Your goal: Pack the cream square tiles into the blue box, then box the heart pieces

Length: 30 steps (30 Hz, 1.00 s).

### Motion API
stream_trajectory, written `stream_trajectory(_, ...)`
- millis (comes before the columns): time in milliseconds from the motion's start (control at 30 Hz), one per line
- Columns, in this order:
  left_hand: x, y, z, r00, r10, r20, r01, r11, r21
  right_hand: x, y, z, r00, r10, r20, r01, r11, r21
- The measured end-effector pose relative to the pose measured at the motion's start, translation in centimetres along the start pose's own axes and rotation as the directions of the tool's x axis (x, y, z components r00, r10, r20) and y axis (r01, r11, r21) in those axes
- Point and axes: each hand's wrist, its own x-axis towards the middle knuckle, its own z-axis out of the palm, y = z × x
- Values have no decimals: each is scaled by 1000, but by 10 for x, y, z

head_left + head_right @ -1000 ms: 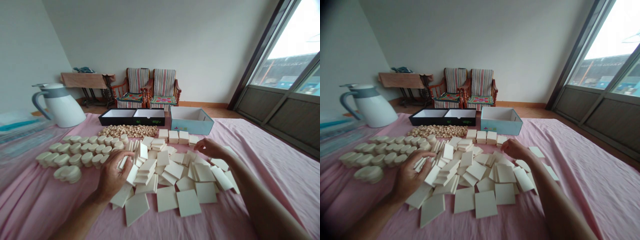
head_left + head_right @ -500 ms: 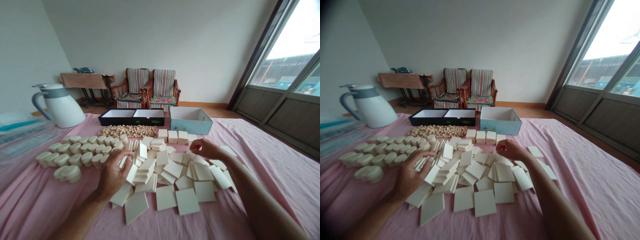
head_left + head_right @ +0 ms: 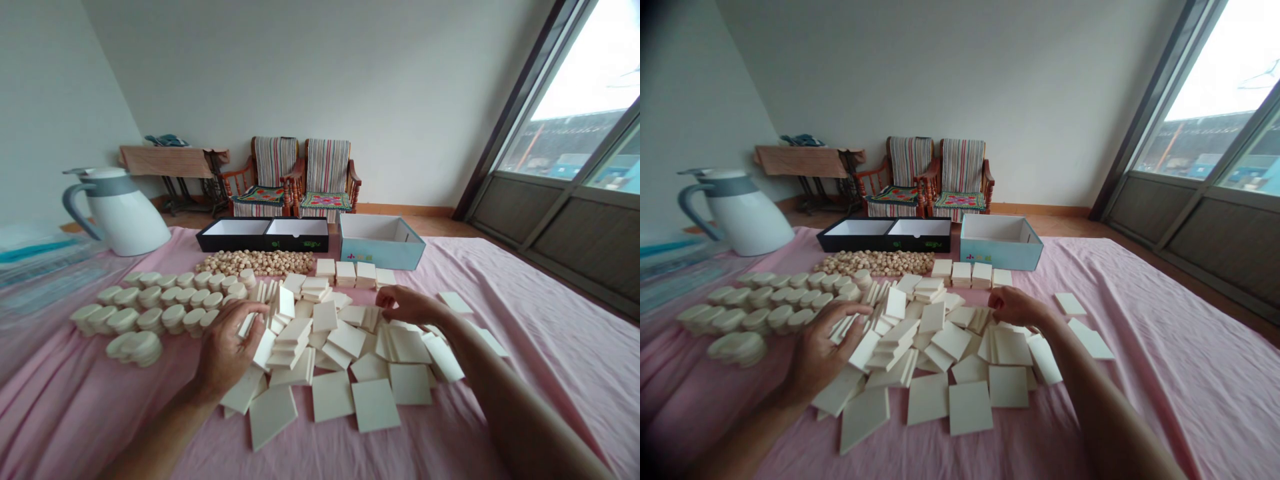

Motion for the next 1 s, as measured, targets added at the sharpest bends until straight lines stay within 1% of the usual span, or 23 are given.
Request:
stream_trajectory(133, 0, 1, 0, 1000, -4, 1, 4, 1000, -6, -2, -2, 0, 1000, -21, 22, 19, 998, 64)
stream_trajectory(267, -1, 2, 0, 1000, -26, 6, 26, 1000, -6, -1, -3, 0, 997, 9, 82, -27, 976, 216)
stream_trajectory(300, -1, 3, 0, 1000, -28, 5, 28, 1000, -9, -1, -3, -1, 997, 14, 80, -34, 968, 250)
stream_trajectory(367, -1, 4, 0, 1000, -21, -11, 20, 1000, -13, 0, -2, -5, 1000, 18, 20, -23, 948, 317)
stream_trajectory(433, -1, 8, 0, 999, 17, -37, -18, 1000, -20, -1, 1, -11, 996, 32, -88, 4, 926, 378)
stream_trajectory(500, -2, 17, -2, 994, 91, -53, -93, 995, -39, -3, 4, -19, 980, 75, -183, 11, 904, 427)
stream_trajectory(567, -3, 31, -4, 983, 180, -23, -181, 980, -81, -6, 9, -25, 966, 119, -230, -3, 893, 450)
stream_trajectory(600, -4, 41, -5, 975, 221, 11, -218, 970, -112, -7, 11, -26, 965, 128, -228, -12, 894, 449)
stream_trajectory(667, -5, 64, -4, 950, 285, 125, -260, 948, -185, -6, 14, -26, 977, 118, -177, -36, 912, 409)
stream_trajectory(733, -6, 86, 2, 920, 290, 264, -226, 942, -248, -4, 17, -22, 988, 97, -119, -54, 946, 320)
stream_trajectory(800, -5, 104, 14, 894, 266, 361, -166, 945, -283, -1, 18, -19, 990, 86, -110, -58, 971, 233)
stream_trajectory(833, -4, 110, 21, 883, 255, 394, -145, 947, -288, -1, 18, -18, 990, 82, -116, -57, 977, 207)
stream_trajectory(933, -1, 116, 46, 888, 220, 405, -127, 962, -243, -5, 15, -18, 994, 41, -98, -29, 992, 126)
stream_trajectory(1000, 1, 113, 59, 892, 223, 394, -166, 971, -173, -11, 11, -18, 998, 11, -63, -9, 1000, 21)
